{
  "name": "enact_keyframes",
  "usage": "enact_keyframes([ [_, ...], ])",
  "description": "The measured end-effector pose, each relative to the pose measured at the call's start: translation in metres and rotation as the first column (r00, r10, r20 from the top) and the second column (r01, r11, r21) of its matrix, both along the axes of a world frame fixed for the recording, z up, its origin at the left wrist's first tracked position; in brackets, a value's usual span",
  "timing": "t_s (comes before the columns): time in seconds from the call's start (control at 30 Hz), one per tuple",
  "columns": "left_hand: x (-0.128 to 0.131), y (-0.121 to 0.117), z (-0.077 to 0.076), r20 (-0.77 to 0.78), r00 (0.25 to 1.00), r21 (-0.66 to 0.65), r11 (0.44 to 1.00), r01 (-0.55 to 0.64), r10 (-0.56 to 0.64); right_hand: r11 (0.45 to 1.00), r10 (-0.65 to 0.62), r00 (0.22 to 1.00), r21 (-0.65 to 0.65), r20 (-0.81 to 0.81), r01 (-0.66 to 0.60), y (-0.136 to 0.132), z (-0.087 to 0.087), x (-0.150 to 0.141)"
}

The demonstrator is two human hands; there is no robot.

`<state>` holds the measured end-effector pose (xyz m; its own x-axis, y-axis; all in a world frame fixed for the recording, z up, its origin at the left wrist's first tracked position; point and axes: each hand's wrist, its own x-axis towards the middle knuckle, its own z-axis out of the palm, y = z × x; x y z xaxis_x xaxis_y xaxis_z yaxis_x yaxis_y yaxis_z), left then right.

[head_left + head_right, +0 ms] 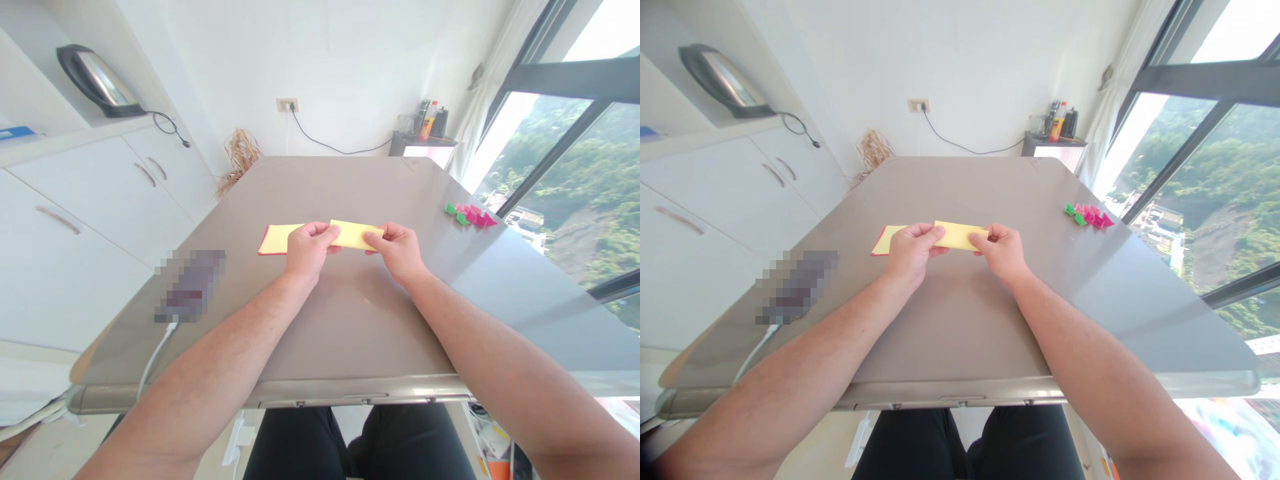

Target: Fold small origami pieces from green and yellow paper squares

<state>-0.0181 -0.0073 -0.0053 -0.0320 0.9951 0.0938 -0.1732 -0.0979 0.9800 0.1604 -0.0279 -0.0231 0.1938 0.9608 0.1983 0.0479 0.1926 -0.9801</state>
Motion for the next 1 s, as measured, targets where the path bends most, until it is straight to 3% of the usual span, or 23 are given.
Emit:
enact_keyframes([
  [0.83, -0.004, 0.003, 0.000, -0.051, 0.998, 0.022, 1.000, -0.022, 0.023, 0.999, 0.043, 0.999, -0.008, -0.021, -0.043, -0.002, 0.004, 0.000],
  [1.0, -0.010, 0.005, 0.002, -0.154, 0.979, -0.038, 0.991, 0.131, -0.136, 0.994, 0.093, 0.992, -0.054, -0.083, -0.097, -0.008, 0.016, 0.001],
])
